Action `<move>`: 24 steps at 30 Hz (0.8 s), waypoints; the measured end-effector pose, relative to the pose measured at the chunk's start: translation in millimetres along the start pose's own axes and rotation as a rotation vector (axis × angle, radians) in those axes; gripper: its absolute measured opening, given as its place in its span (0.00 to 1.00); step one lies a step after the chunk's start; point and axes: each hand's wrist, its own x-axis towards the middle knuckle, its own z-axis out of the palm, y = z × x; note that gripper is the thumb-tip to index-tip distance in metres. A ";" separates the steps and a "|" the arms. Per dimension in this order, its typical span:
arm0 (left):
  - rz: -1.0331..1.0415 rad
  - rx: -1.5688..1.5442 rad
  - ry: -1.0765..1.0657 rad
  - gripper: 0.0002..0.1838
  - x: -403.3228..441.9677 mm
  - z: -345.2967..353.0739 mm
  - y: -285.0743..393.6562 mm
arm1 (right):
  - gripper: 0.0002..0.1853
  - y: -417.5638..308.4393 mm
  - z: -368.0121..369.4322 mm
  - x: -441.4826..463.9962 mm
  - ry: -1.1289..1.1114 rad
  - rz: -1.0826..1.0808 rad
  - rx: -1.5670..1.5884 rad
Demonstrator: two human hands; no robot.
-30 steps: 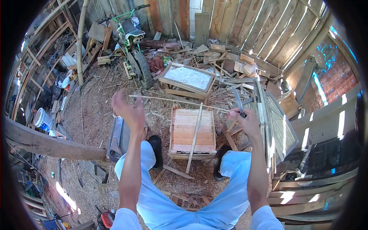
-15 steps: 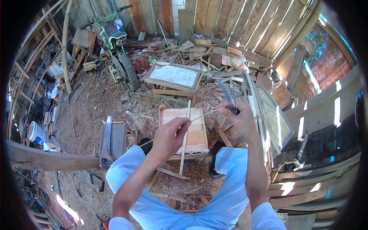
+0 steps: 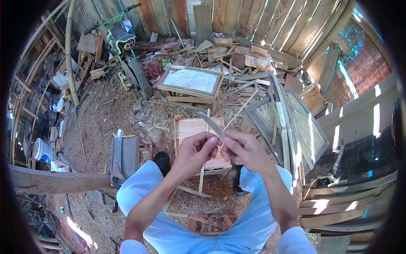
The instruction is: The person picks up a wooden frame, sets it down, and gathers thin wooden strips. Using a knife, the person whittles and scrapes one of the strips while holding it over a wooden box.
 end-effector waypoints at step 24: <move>-0.026 0.004 0.021 0.13 -17.5 -5.5 -15.3 | 0.18 -0.4 -4.9 -3.2 -0.130 0.215 0.259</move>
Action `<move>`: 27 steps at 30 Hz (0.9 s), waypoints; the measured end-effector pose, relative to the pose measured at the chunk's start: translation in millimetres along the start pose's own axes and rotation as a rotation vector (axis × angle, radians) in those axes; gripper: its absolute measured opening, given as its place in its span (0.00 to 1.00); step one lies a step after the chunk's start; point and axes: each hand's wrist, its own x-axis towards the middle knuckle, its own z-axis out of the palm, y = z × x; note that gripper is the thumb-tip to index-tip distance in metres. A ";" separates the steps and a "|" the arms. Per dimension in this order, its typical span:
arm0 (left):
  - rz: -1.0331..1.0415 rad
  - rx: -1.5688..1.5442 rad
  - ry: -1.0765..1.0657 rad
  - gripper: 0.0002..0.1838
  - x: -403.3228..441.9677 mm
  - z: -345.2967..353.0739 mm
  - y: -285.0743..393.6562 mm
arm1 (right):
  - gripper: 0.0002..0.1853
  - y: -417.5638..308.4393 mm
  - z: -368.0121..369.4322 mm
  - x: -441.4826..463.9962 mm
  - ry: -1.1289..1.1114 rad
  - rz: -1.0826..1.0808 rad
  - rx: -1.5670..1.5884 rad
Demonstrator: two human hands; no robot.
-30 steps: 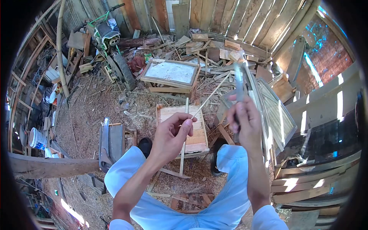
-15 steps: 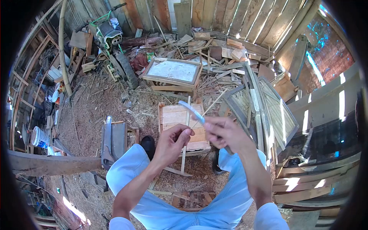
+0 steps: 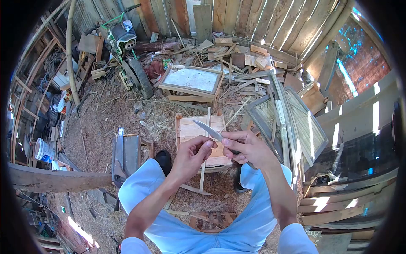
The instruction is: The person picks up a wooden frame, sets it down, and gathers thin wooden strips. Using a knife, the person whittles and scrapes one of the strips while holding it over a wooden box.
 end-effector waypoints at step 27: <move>-0.133 -0.387 -0.187 0.14 -45.6 10.3 61.4 | 0.24 -36.8 33.5 -56.7 -0.029 -0.253 0.051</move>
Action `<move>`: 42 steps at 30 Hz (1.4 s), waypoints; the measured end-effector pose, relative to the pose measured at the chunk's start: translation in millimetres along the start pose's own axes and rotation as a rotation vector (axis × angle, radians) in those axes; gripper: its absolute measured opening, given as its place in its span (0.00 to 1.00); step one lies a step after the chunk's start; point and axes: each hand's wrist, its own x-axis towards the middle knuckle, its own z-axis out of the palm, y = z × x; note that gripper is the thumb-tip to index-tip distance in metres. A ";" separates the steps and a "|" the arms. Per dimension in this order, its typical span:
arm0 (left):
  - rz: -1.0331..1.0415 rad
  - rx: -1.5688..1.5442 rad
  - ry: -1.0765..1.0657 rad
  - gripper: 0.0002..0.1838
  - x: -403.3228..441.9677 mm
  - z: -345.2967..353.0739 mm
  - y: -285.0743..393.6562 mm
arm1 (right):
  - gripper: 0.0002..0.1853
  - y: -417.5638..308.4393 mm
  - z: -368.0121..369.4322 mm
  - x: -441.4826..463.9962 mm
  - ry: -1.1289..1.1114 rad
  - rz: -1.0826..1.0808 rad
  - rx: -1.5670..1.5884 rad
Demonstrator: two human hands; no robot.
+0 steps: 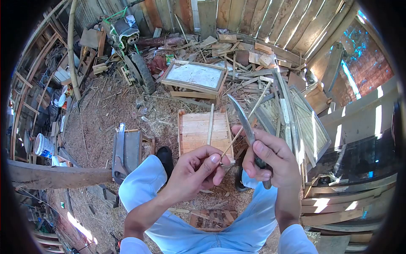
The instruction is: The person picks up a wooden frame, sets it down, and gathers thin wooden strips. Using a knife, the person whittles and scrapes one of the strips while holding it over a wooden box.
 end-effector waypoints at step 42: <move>-0.018 0.120 0.111 0.14 -1.0 1.6 -7.4 | 0.18 11.5 -4.2 7.3 0.003 0.117 -0.341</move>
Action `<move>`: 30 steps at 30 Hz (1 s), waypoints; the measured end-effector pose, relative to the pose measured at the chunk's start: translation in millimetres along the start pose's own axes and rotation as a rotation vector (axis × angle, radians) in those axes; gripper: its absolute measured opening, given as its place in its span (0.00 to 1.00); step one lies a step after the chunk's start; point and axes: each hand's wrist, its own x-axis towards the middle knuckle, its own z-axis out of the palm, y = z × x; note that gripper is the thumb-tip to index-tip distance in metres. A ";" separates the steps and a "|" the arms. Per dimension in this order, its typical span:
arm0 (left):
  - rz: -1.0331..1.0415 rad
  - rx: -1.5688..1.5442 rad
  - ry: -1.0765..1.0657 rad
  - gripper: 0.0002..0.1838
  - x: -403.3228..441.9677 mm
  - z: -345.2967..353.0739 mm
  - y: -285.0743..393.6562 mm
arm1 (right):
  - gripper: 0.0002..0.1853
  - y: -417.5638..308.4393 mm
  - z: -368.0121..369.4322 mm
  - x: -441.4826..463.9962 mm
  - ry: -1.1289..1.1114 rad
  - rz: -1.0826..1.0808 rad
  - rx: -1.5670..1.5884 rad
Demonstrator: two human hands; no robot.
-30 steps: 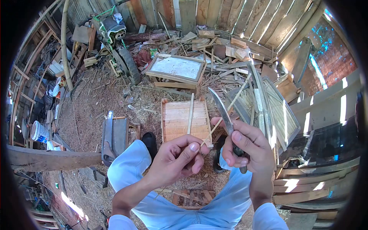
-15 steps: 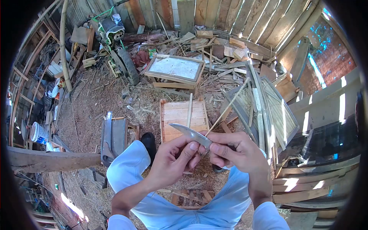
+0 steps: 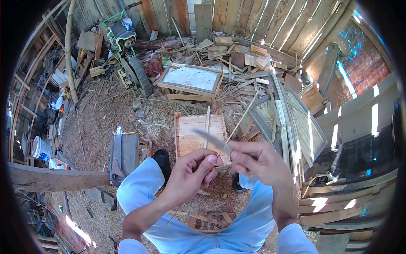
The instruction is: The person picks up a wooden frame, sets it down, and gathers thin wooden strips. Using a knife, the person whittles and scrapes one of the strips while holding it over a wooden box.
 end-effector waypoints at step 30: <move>0.045 -0.041 -0.099 0.13 23.6 -19.9 -13.6 | 0.21 10.5 3.0 19.1 -0.068 0.031 0.123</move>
